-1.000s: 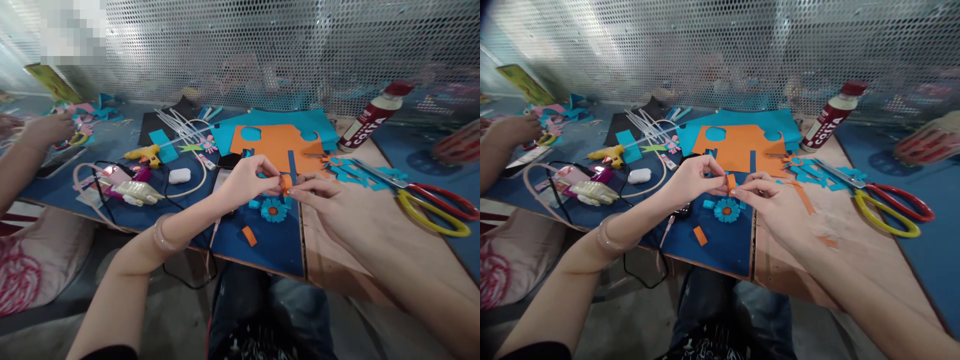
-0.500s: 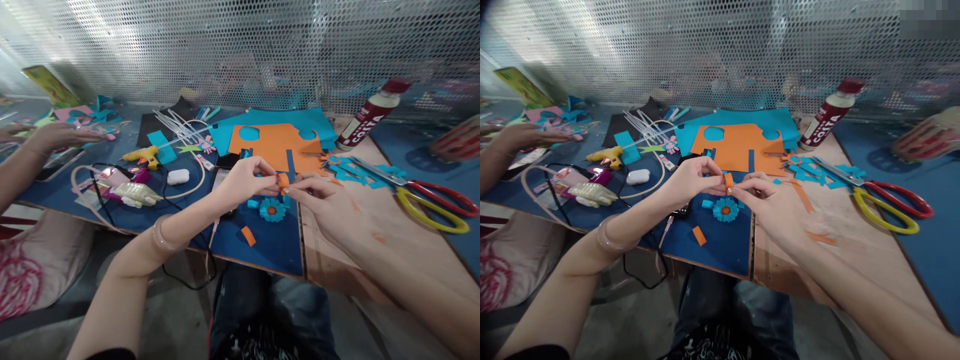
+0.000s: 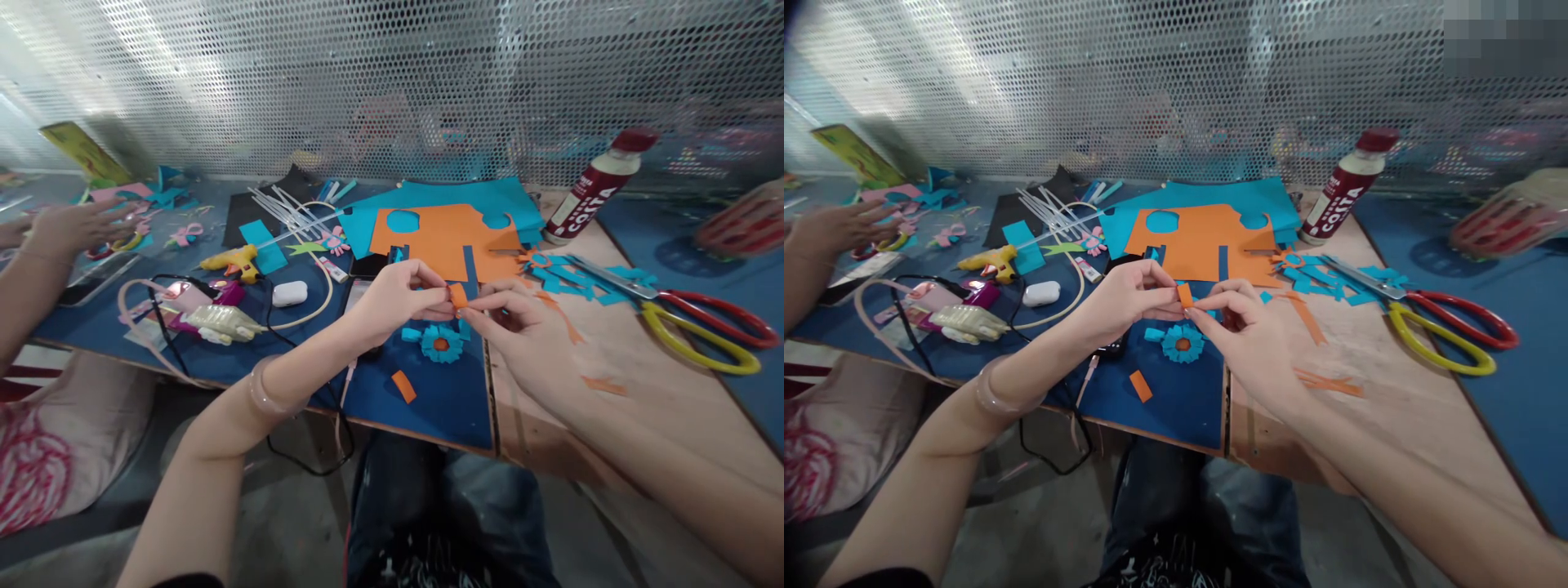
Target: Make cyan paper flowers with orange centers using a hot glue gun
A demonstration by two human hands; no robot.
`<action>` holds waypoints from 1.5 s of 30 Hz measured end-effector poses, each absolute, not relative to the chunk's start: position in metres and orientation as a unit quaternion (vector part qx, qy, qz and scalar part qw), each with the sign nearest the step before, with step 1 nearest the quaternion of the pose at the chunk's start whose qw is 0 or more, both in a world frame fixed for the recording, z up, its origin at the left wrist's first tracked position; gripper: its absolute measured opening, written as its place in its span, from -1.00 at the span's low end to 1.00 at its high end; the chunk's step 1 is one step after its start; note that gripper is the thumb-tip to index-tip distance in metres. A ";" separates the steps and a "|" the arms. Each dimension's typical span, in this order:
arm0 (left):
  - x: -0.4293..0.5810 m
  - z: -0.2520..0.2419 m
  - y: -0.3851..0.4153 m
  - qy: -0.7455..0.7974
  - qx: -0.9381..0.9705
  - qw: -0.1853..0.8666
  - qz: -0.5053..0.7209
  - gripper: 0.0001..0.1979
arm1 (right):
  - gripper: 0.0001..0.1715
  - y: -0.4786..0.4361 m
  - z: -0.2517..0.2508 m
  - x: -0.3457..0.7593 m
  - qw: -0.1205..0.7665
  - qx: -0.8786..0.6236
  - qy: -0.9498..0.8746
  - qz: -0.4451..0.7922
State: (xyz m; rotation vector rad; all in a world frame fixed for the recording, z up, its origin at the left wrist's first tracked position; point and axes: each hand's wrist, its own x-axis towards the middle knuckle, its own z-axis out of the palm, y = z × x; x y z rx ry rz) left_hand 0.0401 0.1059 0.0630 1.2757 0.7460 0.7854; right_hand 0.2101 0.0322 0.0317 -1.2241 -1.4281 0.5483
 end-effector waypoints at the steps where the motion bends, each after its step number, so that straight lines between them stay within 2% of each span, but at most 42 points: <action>1: 0.040 0.063 0.106 0.328 0.567 0.670 0.349 -0.89 | -0.90 0.032 0.032 0.210 0.560 -0.518 -0.603 0.234; 8: 0.042 0.064 0.104 0.329 0.559 0.677 0.348 -0.88 | -0.89 0.031 0.035 0.207 0.553 -0.546 -0.582 0.241; 13: 0.042 0.062 0.106 0.326 0.561 0.668 0.364 -0.87 | -0.76 0.030 0.035 0.208 0.570 -0.548 -0.532 0.303; 19: 0.040 0.055 0.108 0.311 0.598 0.612 0.414 -0.83 | -0.78 0.028 0.039 0.209 0.562 -0.539 -0.502 0.377; 23: 0.040 0.055 0.105 0.275 0.622 0.589 0.437 -0.84 | -0.82 0.029 0.039 0.209 0.535 -0.541 -0.558 0.330; 27: 0.040 0.057 0.101 0.215 0.639 0.603 0.426 -0.76 | -0.86 0.029 0.034 0.210 0.554 -0.500 -0.606 0.277; 32: 0.040 0.054 0.098 0.204 0.640 0.615 0.414 -0.82 | -0.96 0.025 0.035 0.209 0.575 -0.468 -0.639 0.208; 40: 0.039 0.051 0.097 0.163 0.638 0.641 0.394 -0.92 | -0.89 0.021 0.040 0.211 0.570 -0.456 -0.675 0.105; 45: 0.034 0.058 0.096 0.139 0.707 0.597 0.352 -0.68 | -0.89 0.020 0.040 0.215 0.549 -0.465 -0.693 0.054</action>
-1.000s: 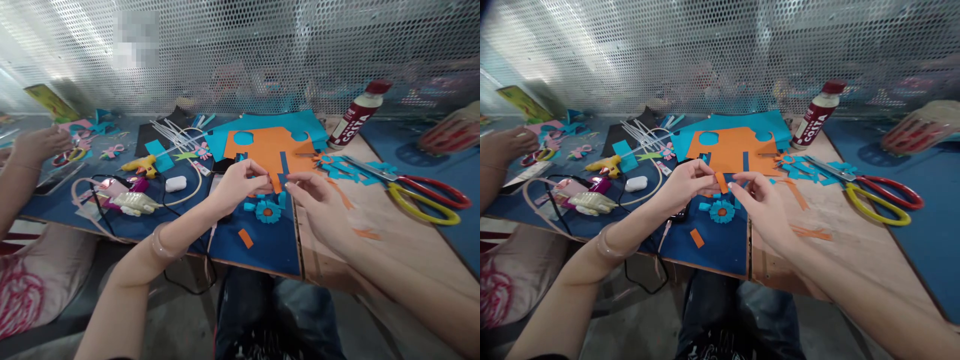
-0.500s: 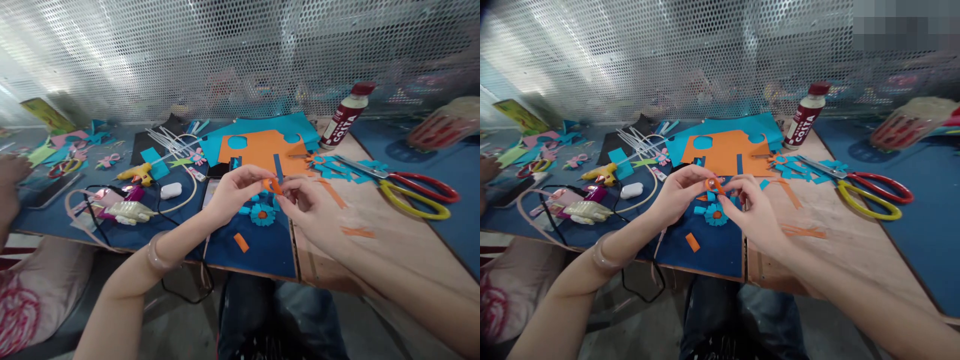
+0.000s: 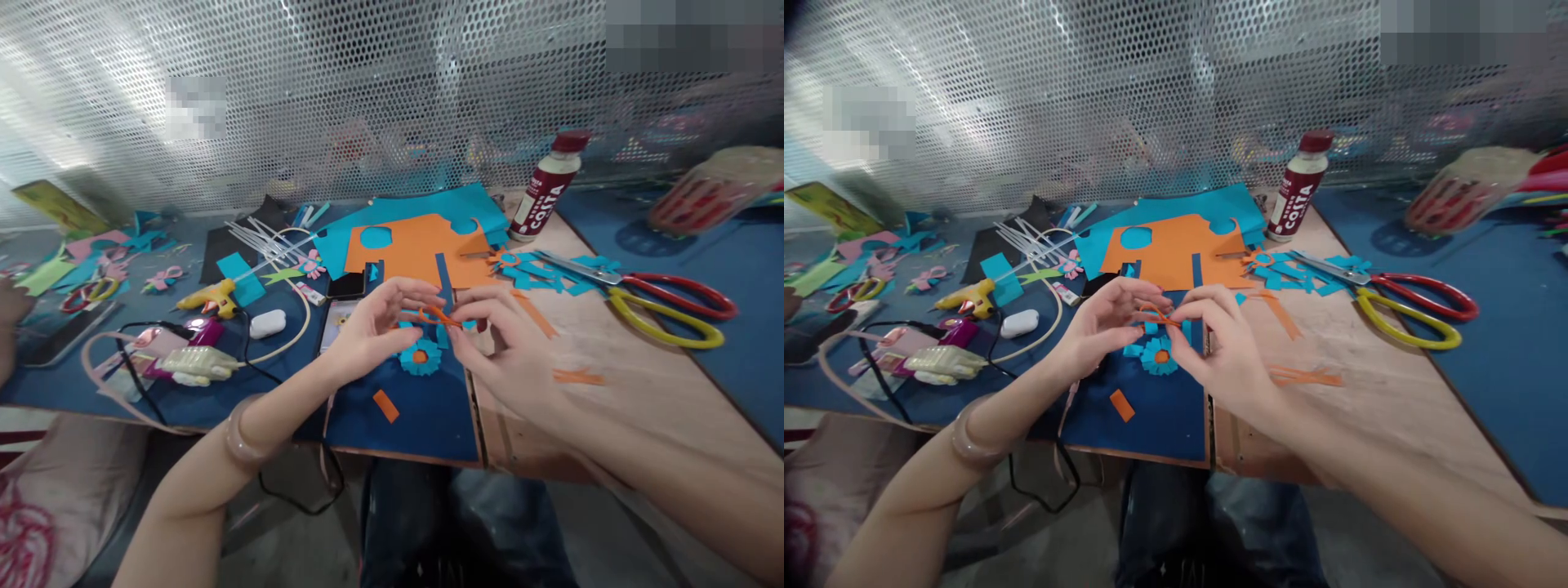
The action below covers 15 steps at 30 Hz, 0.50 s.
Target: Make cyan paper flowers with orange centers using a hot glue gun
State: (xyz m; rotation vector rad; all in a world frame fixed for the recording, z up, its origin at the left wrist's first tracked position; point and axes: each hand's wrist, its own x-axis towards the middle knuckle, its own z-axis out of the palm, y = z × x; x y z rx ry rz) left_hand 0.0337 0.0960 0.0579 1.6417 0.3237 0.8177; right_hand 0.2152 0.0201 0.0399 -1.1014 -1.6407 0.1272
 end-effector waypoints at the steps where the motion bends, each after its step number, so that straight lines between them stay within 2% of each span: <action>1: 0.033 0.059 0.095 0.150 0.730 0.568 0.349 -0.67 | -0.89 0.020 0.040 0.216 0.541 -0.468 -0.697 0.044; 4: 0.034 0.061 0.091 0.190 0.779 0.484 0.352 -0.76 | -0.86 0.019 0.041 0.217 0.526 -0.471 -0.708 0.022; 7: 0.037 0.058 0.091 0.197 0.791 0.450 0.365 -0.88 | -0.84 0.018 0.042 0.216 0.518 -0.468 -0.716 0.011; 15: 0.042 0.053 0.090 0.227 0.726 0.519 0.390 -0.86 | -0.88 0.019 0.044 0.215 0.544 -0.468 -0.693 0.062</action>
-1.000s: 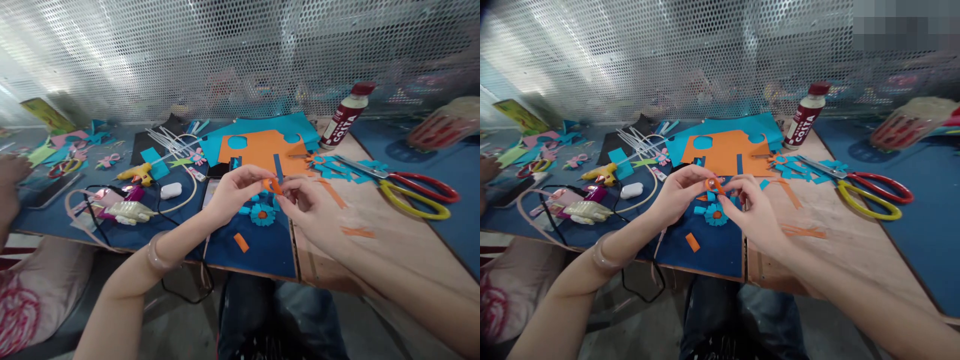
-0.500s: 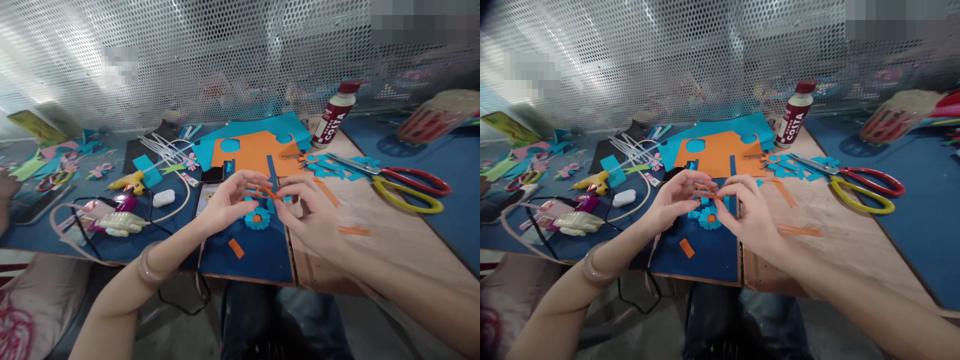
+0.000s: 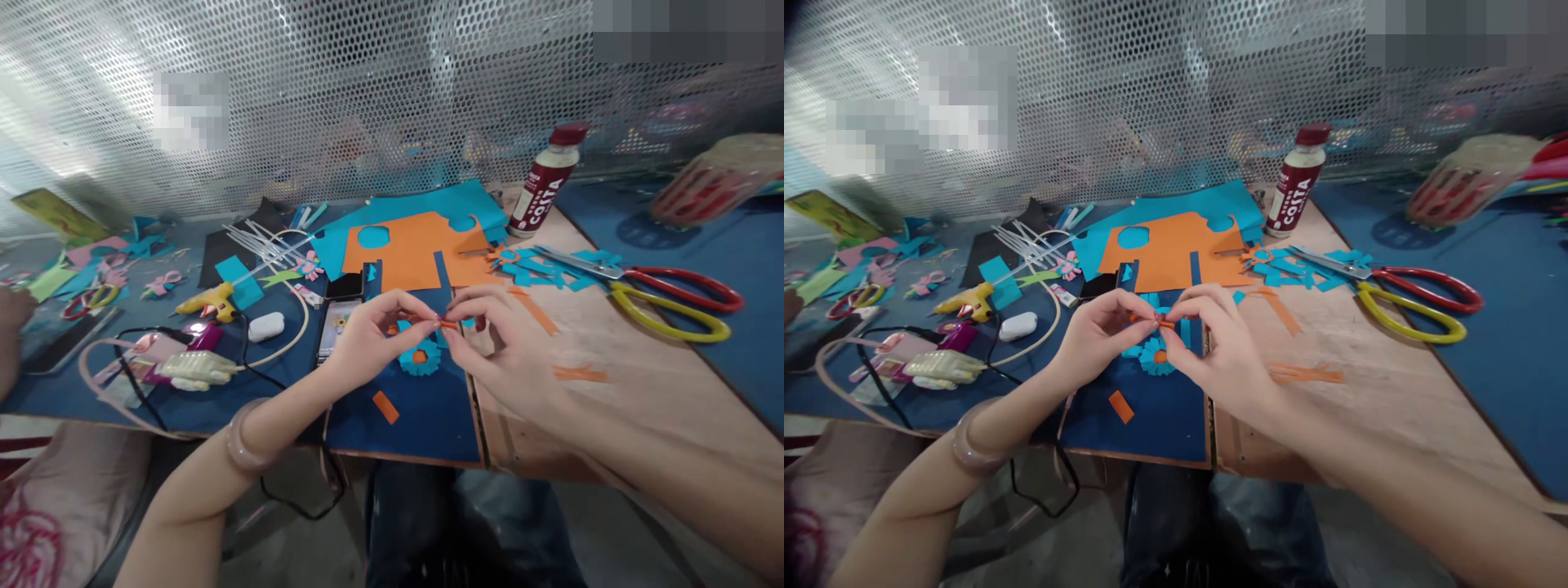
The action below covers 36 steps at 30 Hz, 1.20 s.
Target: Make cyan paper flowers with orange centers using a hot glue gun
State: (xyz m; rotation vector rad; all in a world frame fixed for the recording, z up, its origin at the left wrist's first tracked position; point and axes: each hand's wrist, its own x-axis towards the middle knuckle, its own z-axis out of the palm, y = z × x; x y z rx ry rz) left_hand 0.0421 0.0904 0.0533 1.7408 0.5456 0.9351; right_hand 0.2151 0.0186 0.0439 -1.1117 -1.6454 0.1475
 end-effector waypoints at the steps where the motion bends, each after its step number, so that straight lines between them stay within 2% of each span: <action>1: 0.042 0.053 0.090 0.229 0.721 0.528 0.388 -0.86 | -0.89 0.018 0.044 0.215 0.546 -0.468 -0.693 0.060; 10: 0.041 0.051 0.090 0.263 0.759 0.476 0.358 -0.86 | -0.86 0.016 0.045 0.214 0.552 -0.465 -0.687 0.086; 19: 0.041 0.050 0.089 0.261 0.729 0.535 0.338 -0.84 | -0.88 0.015 0.046 0.211 0.564 -0.467 -0.676 0.084; 29: 0.041 0.050 0.090 0.255 0.741 0.532 0.320 -0.73 | -0.85 0.013 0.046 0.209 0.567 -0.449 -0.687 0.071; 36: 0.039 0.050 0.085 0.179 0.739 0.557 0.334 -0.85 | -0.86 0.006 0.045 0.208 0.573 -0.432 -0.691 0.092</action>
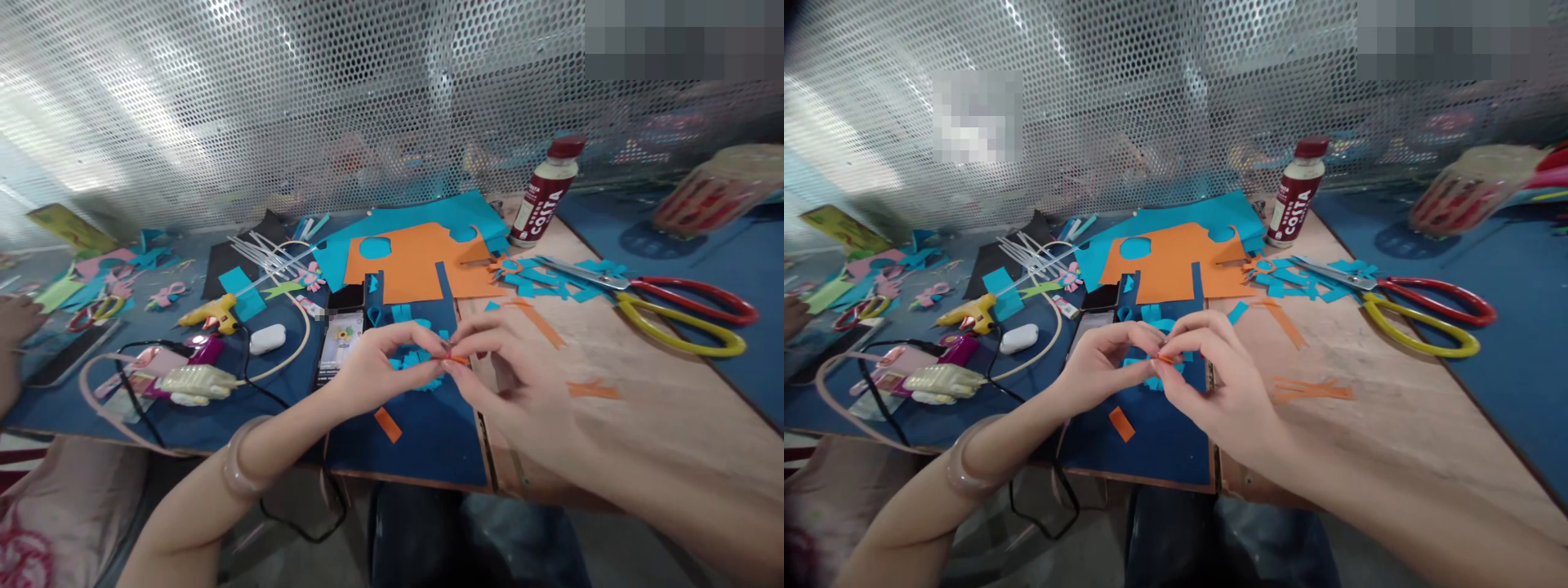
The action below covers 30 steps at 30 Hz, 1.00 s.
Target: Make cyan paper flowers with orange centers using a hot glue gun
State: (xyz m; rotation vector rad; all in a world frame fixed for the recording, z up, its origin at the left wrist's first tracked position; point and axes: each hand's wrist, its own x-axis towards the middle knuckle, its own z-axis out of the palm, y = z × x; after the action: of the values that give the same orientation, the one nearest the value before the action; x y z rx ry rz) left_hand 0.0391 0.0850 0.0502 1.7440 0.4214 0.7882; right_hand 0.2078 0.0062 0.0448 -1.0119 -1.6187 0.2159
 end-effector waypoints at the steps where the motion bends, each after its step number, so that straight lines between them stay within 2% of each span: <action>1: 0.039 0.050 0.085 0.163 0.745 0.552 0.337 -0.86 | -0.86 0.005 0.046 0.208 0.571 -0.426 -0.697 0.086; 7: 0.037 0.050 0.085 0.130 0.786 0.501 0.338 -0.87 | -0.84 0.002 0.050 0.210 0.568 -0.401 -0.714 0.082; 15: 0.037 0.049 0.084 0.115 0.797 0.483 0.343 -0.91 | -0.76 0.001 0.046 0.211 0.570 -0.397 -0.713 0.093; 30: 0.037 0.050 0.084 0.108 0.782 0.504 0.349 -0.93 | -0.74 -0.003 0.047 0.211 0.577 -0.400 -0.705 0.097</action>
State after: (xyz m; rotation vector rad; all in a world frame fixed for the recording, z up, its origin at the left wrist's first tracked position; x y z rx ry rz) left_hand 0.0370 0.0844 0.0501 1.8882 0.2607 0.8430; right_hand 0.2109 -0.0026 0.0475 -0.9368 -1.6496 0.2262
